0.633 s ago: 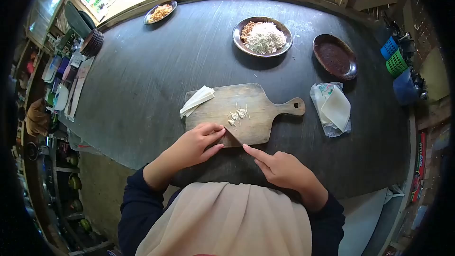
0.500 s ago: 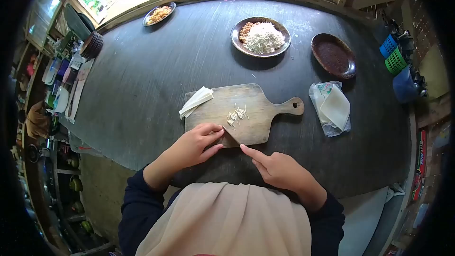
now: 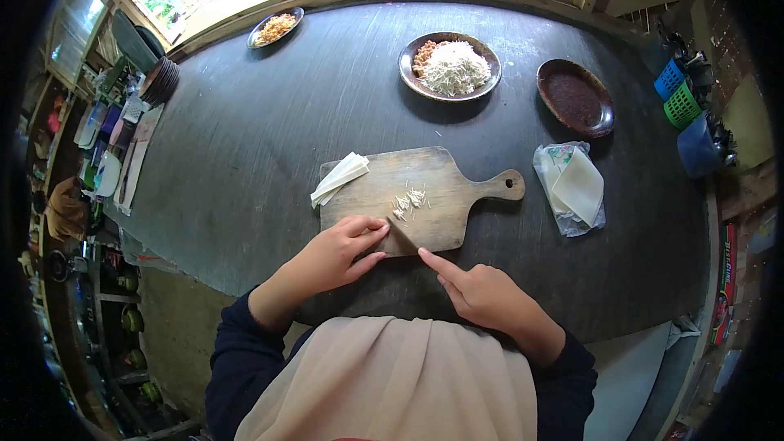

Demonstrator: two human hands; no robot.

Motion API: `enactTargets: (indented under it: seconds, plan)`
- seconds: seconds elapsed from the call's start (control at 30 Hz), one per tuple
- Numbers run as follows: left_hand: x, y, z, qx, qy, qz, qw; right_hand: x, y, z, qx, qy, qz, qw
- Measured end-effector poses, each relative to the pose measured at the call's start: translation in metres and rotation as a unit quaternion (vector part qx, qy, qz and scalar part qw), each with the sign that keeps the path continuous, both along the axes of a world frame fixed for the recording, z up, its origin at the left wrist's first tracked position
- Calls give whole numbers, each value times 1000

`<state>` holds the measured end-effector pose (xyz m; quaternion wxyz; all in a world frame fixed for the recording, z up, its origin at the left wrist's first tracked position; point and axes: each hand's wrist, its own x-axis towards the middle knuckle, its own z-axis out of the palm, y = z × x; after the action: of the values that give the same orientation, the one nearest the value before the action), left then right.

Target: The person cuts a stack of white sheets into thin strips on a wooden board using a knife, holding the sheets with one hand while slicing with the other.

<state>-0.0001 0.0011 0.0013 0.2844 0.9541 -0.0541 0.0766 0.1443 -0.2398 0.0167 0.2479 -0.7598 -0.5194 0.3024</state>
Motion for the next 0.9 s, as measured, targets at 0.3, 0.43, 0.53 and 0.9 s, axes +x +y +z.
enactTargets:
  seconds: [0.3,0.43,0.53,0.9]
  plan:
    - [0,0,0,-1,3,5,1000,0,-1,6,-1,-7,19,1000]
    - [1,-1,0,3,0,2,1000,2,-1,6,-1,0,26,1000]
    - [0,0,-1,1,-2,5,1000,2,0,5,-8,5,28,1000]
    - [3,-1,1,4,18,13,1000,-1,2,8,-15,-4,15,1000]
